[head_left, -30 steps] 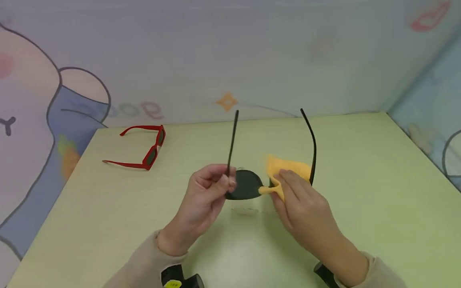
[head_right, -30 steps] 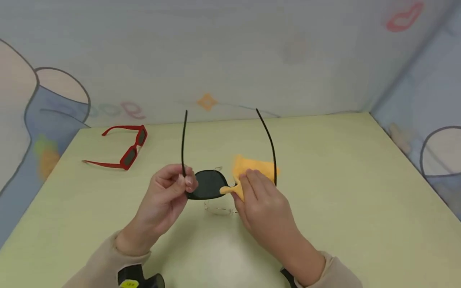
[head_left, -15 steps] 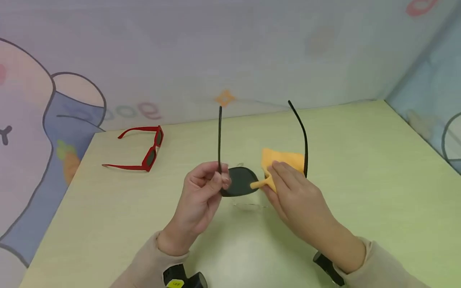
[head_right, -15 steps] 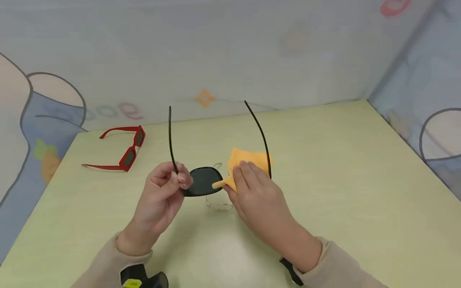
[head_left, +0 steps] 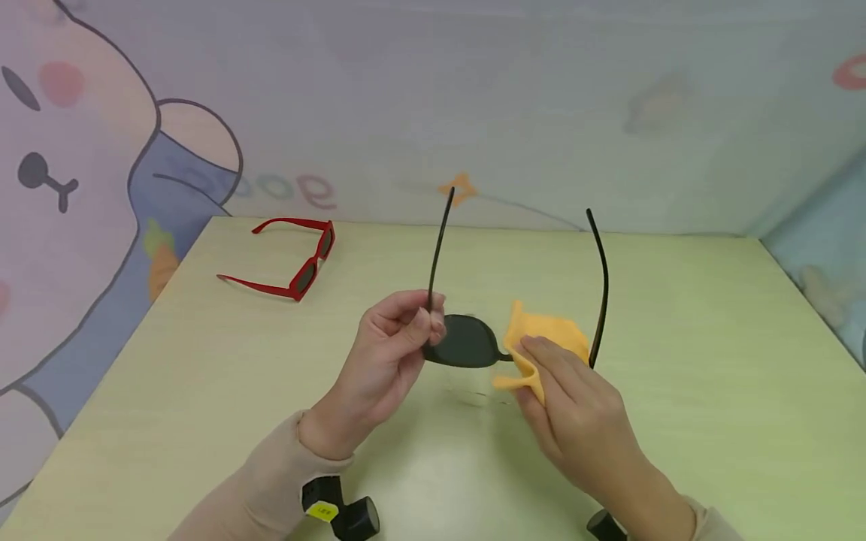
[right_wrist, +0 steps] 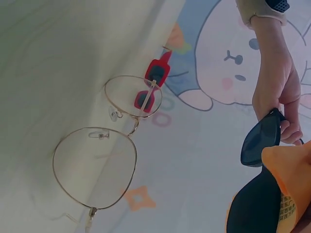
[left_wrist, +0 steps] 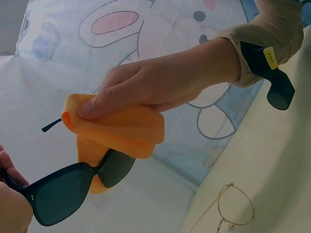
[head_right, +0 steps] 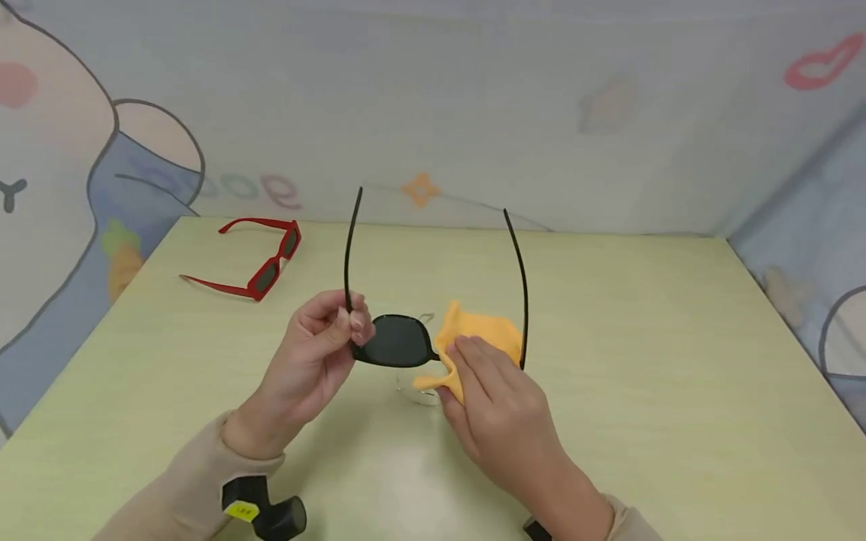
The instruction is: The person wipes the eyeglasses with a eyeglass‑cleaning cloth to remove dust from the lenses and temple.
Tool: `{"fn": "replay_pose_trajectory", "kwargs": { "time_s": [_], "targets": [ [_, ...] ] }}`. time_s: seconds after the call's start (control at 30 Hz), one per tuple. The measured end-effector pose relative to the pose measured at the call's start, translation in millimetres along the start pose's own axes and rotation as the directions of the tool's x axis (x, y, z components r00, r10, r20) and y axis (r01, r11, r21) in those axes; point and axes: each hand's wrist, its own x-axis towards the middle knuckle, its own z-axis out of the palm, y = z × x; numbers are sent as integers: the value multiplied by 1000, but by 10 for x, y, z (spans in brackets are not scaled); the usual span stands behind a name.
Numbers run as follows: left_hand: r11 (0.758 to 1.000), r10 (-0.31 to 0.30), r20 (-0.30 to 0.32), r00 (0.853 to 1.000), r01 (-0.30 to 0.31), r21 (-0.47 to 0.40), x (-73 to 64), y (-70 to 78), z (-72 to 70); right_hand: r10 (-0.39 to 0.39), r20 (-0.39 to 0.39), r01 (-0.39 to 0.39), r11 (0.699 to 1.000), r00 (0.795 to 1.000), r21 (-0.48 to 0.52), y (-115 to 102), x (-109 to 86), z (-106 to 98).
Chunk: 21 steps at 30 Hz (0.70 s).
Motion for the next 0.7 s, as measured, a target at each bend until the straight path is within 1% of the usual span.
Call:
{"fn": "replay_pose_trajectory", "kwargs": {
  "time_s": [0.1,0.17,0.23,0.33,0.4,0.47,0.53,0.63,0.7],
  "targets": [
    [1000,0,-16,1000,0,8,13,-6,-37,-20,-28,21,999,999,39,-3,2,18],
    [1000,-17,-28,999,17,11,43,-13,-53,-28,-51,30,998,998,49,6,-5,19],
    [999,-39,-45,998,40,18,106,-23,-56,-34,-70,38,998,997,55,36,-12,16],
    [997,-59,-62,996,61,41,202,-33,-51,-46,-72,49,998,996,40,81,-27,7],
    [996,-62,-62,996,66,53,209,-33,-52,-63,-64,65,998,996,25,83,-48,-6],
    [996,-55,-60,997,59,65,167,-26,-61,-84,-60,85,996,995,24,58,-76,-13],
    [995,-56,-71,996,61,74,84,-11,-70,-99,-56,102,994,993,47,21,-109,-24],
    [995,-48,-110,993,57,83,-34,14,-82,-114,-81,125,981,990,151,-11,-135,-24],
    [995,-48,-146,988,60,83,-103,28,-82,-110,-92,129,962,990,242,-18,-146,-38]
  ]
}}
